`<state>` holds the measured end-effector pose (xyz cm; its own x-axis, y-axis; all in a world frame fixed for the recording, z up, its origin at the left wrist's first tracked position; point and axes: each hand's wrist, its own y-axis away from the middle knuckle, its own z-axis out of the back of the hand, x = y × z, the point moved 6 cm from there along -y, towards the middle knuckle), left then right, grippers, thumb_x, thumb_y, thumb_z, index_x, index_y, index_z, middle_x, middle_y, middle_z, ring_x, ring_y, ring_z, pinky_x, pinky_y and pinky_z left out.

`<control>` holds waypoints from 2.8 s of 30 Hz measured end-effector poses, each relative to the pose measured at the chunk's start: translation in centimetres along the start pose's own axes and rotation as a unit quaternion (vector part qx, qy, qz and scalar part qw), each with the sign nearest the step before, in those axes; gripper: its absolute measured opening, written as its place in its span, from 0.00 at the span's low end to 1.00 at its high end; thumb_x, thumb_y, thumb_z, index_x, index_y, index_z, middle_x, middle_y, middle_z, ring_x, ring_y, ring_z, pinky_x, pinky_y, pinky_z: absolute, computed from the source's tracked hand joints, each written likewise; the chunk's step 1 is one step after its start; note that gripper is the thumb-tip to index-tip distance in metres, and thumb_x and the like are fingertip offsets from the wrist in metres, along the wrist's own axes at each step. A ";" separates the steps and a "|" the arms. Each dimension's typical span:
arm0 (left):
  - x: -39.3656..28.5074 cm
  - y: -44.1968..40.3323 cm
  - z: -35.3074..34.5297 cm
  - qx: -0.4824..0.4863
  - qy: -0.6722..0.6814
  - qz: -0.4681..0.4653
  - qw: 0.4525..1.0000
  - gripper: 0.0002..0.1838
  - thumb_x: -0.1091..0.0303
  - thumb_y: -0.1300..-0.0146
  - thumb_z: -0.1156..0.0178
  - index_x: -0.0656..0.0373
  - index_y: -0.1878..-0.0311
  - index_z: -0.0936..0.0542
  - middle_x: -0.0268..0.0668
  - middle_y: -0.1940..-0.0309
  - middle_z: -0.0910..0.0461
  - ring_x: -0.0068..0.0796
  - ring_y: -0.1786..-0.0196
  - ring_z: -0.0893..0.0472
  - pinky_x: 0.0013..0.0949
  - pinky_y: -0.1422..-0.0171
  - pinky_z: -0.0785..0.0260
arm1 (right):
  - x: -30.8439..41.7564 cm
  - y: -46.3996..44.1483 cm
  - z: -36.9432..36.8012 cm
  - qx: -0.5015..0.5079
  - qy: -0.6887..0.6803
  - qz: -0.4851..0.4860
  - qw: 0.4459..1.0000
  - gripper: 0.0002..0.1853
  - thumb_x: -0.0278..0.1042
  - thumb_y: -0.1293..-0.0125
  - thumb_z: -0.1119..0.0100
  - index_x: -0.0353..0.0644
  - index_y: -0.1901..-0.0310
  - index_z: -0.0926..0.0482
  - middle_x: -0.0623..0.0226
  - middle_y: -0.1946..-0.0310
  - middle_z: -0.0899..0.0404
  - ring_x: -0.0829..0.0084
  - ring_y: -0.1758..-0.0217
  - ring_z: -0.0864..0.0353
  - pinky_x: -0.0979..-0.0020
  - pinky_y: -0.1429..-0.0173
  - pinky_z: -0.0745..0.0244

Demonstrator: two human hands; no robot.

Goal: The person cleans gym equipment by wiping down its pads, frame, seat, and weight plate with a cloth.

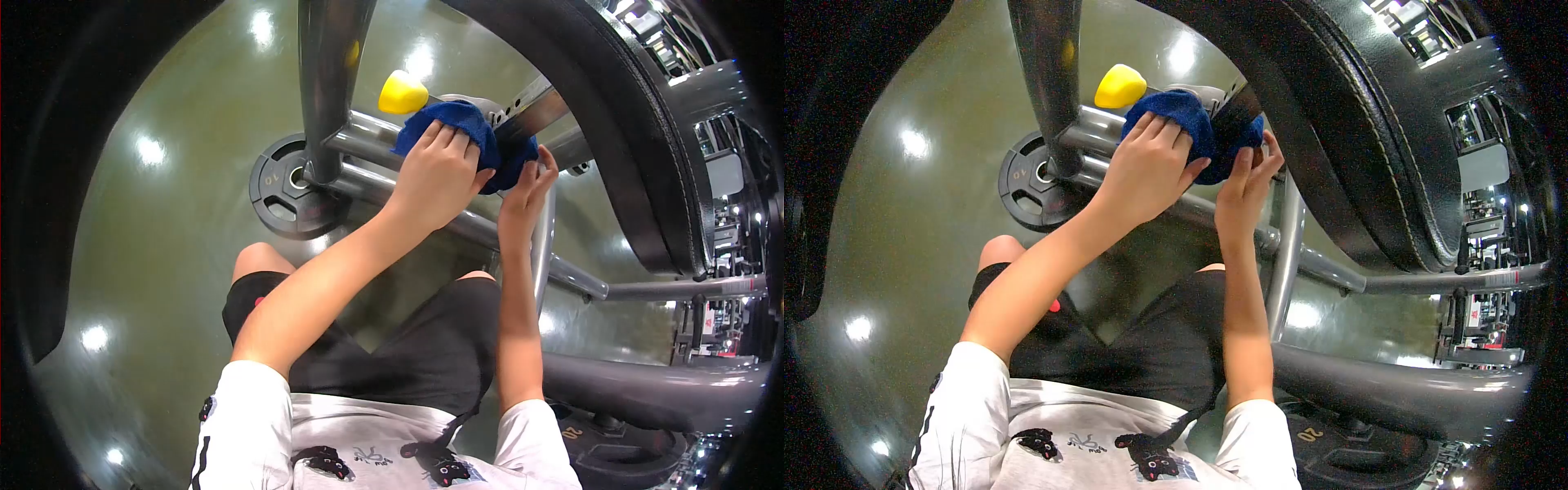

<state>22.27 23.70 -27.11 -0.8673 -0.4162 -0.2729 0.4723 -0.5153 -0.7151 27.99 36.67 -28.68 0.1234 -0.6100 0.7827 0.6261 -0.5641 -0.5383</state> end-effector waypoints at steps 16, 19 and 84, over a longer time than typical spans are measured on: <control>3.9 -7.1 -4.5 0.314 -0.027 -0.014 0.949 0.48 0.23 0.41 0.59 0.69 0.58 0.19 0.50 0.55 0.19 0.42 0.44 0.22 0.39 0.31 0.40 | -7.8 -8.7 -3.0 0.123 -0.236 -0.141 0.954 0.39 0.68 0.28 0.72 0.38 0.34 0.39 0.62 0.43 0.28 0.69 0.41 0.27 0.66 0.37 0.30; 3.8 -6.7 -3.7 0.216 -0.017 -0.029 0.976 0.48 0.23 0.42 0.58 0.69 0.56 0.19 0.49 0.55 0.18 0.41 0.43 0.23 0.39 0.30 0.40 | -6.4 -7.5 -3.3 0.133 -0.317 -0.157 0.926 0.34 0.63 0.27 0.68 0.39 0.35 0.38 0.62 0.44 0.28 0.68 0.41 0.26 0.65 0.38 0.29; 7.4 3.7 5.9 -0.008 -0.144 0.111 0.983 0.09 0.70 0.42 0.45 0.65 0.60 0.24 0.45 0.61 0.22 0.45 0.51 0.24 0.44 0.37 0.36 | 6.2 0.5 -8.0 0.100 0.244 0.237 0.935 0.24 0.24 0.42 0.45 0.32 0.42 0.33 0.46 0.48 0.24 0.50 0.41 0.25 0.59 0.36 0.30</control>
<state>18.56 14.28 -27.94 -0.6614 -0.7133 -0.2319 0.6411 -0.3771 -0.6684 22.89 28.12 -26.62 0.0875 -0.9741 0.2083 0.7271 -0.0805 -0.6818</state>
